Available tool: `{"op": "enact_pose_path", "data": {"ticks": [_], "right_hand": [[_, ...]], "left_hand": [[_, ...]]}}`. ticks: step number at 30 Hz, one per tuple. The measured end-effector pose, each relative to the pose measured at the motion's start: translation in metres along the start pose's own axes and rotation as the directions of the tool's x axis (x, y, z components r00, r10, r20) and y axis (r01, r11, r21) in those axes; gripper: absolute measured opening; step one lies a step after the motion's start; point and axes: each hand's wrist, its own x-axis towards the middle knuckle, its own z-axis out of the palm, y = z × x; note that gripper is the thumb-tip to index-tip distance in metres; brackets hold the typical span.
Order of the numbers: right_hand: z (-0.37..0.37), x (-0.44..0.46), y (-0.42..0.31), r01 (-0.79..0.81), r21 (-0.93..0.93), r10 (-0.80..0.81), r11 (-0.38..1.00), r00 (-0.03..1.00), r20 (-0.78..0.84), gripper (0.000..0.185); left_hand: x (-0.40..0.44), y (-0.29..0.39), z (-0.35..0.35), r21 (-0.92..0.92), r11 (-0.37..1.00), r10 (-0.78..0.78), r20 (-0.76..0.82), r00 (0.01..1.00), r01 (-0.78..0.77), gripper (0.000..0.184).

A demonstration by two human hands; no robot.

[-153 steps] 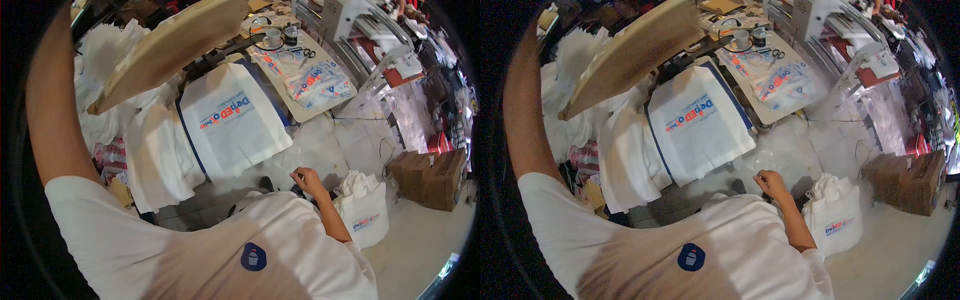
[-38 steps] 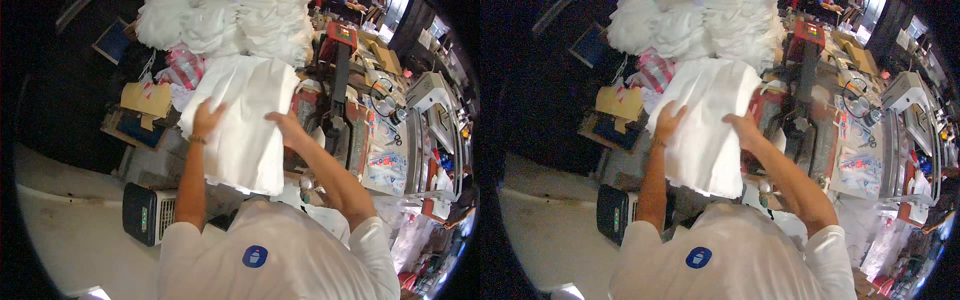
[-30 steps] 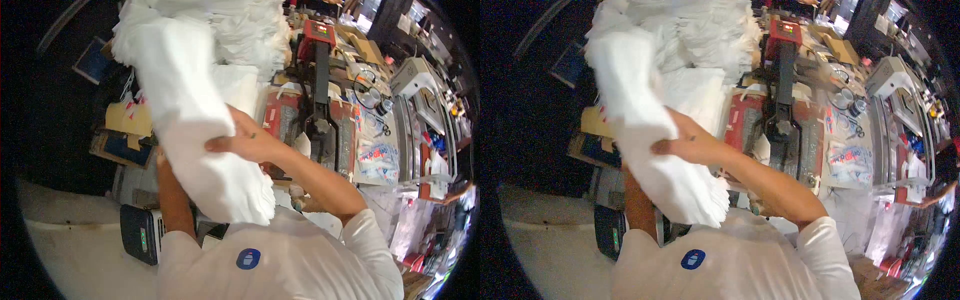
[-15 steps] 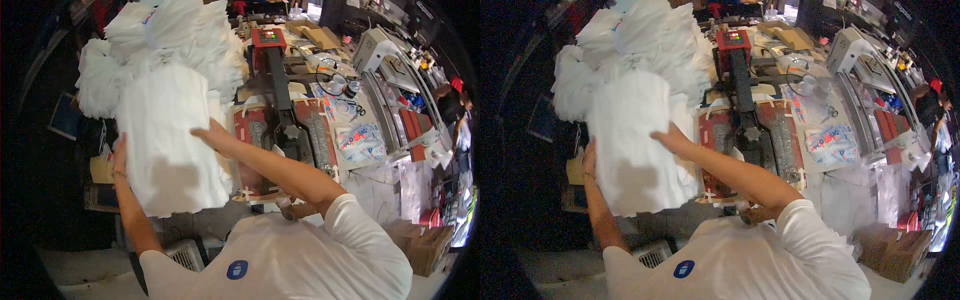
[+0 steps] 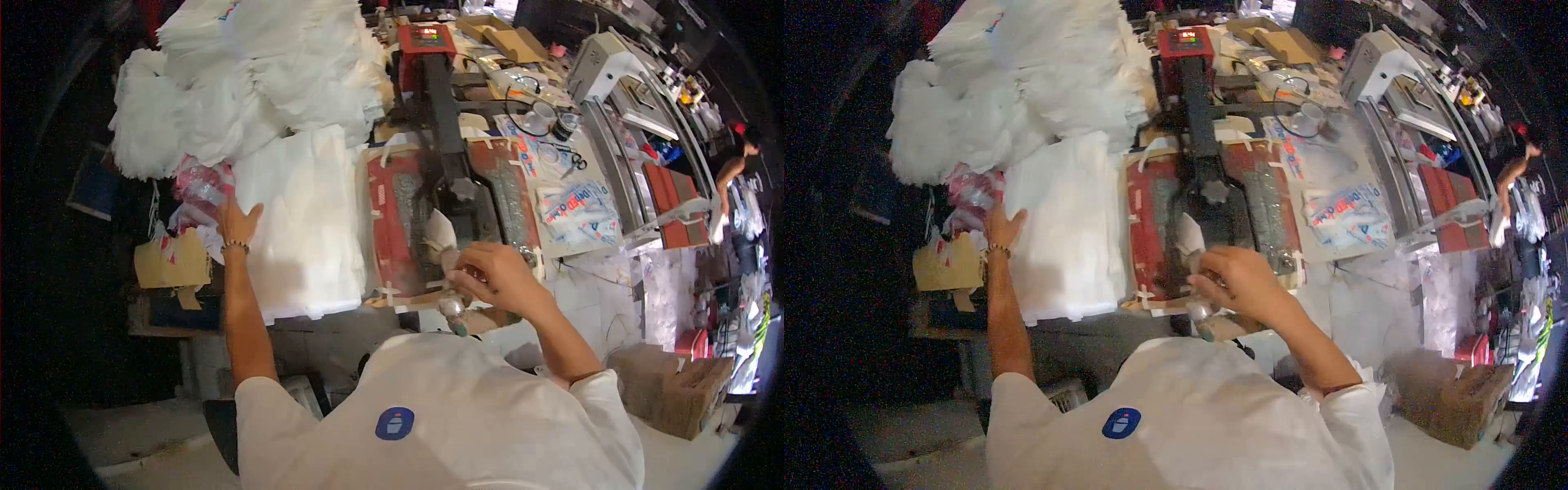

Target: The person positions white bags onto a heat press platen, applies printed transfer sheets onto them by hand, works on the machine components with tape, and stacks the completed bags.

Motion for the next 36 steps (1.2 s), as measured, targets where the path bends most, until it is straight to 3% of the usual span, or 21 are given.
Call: {"op": "enact_pose_path", "data": {"ticks": [1, 2, 4, 6, 7, 8, 10, 12, 14, 15, 16, 17, 18, 19, 20, 24, 30, 32, 35, 36], "right_hand": [[0.010, -0.015, 0.007, -0.015, -0.001, 0.015, 1.000, 1.000, -0.005, 0.027], [0.025, -0.028, 0.018, -0.033, -0.029, 0.031, 0.999, 0.998, -0.059, 0.026], [0.040, -0.045, 0.031, -0.062, -0.058, 0.054, 0.996, 0.991, -0.124, 0.028], [0.051, -0.051, 0.029, -0.004, -0.232, -0.026, 0.973, 0.992, -0.126, 0.032], [0.055, -0.051, 0.033, 0.043, -0.180, -0.092, 0.983, 0.957, -0.276, 0.033], [0.055, -0.050, 0.035, 0.026, -0.185, -0.079, 0.982, 0.955, -0.287, 0.033], [0.053, -0.050, 0.038, 0.071, -0.062, -0.085, 0.996, 0.959, -0.270, 0.031], [0.062, -0.052, 0.046, 0.080, -0.057, -0.094, 0.995, 0.943, -0.320, 0.031], [0.063, -0.057, 0.048, 0.082, -0.052, -0.096, 0.995, 0.924, -0.369, 0.032], [0.062, -0.059, 0.048, 0.105, -0.056, -0.119, 0.993, 0.923, -0.366, 0.031], [0.060, -0.060, 0.050, 0.130, -0.062, -0.144, 0.990, 0.920, -0.364, 0.030], [0.062, -0.060, 0.052, 0.105, -0.062, -0.121, 0.992, 0.918, -0.378, 0.030], [0.067, -0.058, 0.055, 0.132, -0.085, -0.155, 0.988, 0.908, -0.390, 0.030], [0.070, -0.057, 0.057, 0.163, -0.109, -0.194, 0.981, 0.896, -0.400, 0.030], [0.071, -0.057, 0.057, 0.153, -0.109, -0.185, 0.982, 0.892, -0.412, 0.030], [0.068, -0.062, 0.056, 0.210, -0.111, -0.237, 0.971, 0.868, -0.436, 0.031], [0.070, -0.062, 0.058, 0.247, -0.118, -0.274, 0.962, 0.848, -0.454, 0.032], [0.070, -0.061, 0.058, 0.270, -0.120, -0.294, 0.955, 0.832, -0.471, 0.032], [0.072, -0.061, 0.059, 0.242, -0.118, -0.269, 0.963, 0.873, -0.406, 0.032], [0.069, -0.060, 0.060, 0.243, -0.147, -0.282, 0.959, 0.875, -0.394, 0.031]], "left_hand": [[0.005, 0.010, 0.022, -0.265, 0.935, 0.206, -0.136, 0.969, -0.236, 0.076], [0.001, 0.027, 0.023, -0.471, 0.749, 0.351, -0.315, 0.882, -0.466, 0.069], [-0.034, 0.092, 0.019, -0.778, 0.505, 0.499, -0.090, 0.862, -0.373, 0.061], [-0.076, 0.157, 0.015, -0.811, 0.353, 0.689, -0.112, 0.716, -0.467, 0.058], [-0.101, 0.190, 0.007, -0.826, 0.330, 0.715, -0.096, 0.693, -0.456, 0.058], [-0.121, 0.220, 0.001, -0.841, 0.308, 0.740, -0.081, 0.667, -0.444, 0.059], [-0.147, 0.269, 0.020, -0.812, 0.303, 0.706, -0.160, 0.690, -0.499, 0.066], [-0.160, 0.304, 0.053, -0.784, 0.294, 0.676, -0.234, 0.698, -0.547, 0.073], [-0.166, 0.323, 0.071, -0.572, 0.548, 0.619, -0.214, 0.755, -0.611, 0.079], [-0.172, 0.317, 0.067, -0.640, 0.416, 0.587, -0.353, 0.729, -0.646, 0.078], [-0.176, 0.314, 0.064, -0.584, 0.412, 0.530, -0.471, 0.705, -0.699, 0.080], [-0.164, 0.311, 0.082, -0.768, 0.345, 0.529, -0.317, 0.787, -0.540, 0.088], [-0.158, 0.307, 0.094, -0.744, 0.447, 0.480, -0.270, 0.835, -0.497, 0.093], [-0.176, 0.307, 0.064, -0.838, 0.488, 0.461, 0.011, 0.887, -0.243, 0.092], [-0.192, 0.308, 0.031, -0.849, 0.528, 0.428, 0.291, 0.856, 0.025, 0.091], [-0.166, 0.307, 0.071, -0.845, 0.515, 0.456, 0.125, 0.881, -0.147, 0.089], [-0.166, 0.305, 0.061, -0.891, 0.455, 0.510, 0.254, 0.822, -0.007, 0.085], [-0.160, 0.304, 0.072, -0.912, 0.386, 0.568, 0.120, 0.815, -0.135, 0.066], [-0.173, 0.303, 0.063, -0.890, 0.350, 0.576, -0.042, 0.816, -0.293, 0.063], [-0.176, 0.304, 0.055, -0.901, 0.357, 0.578, 0.004, 0.816, -0.248, 0.067]]}}
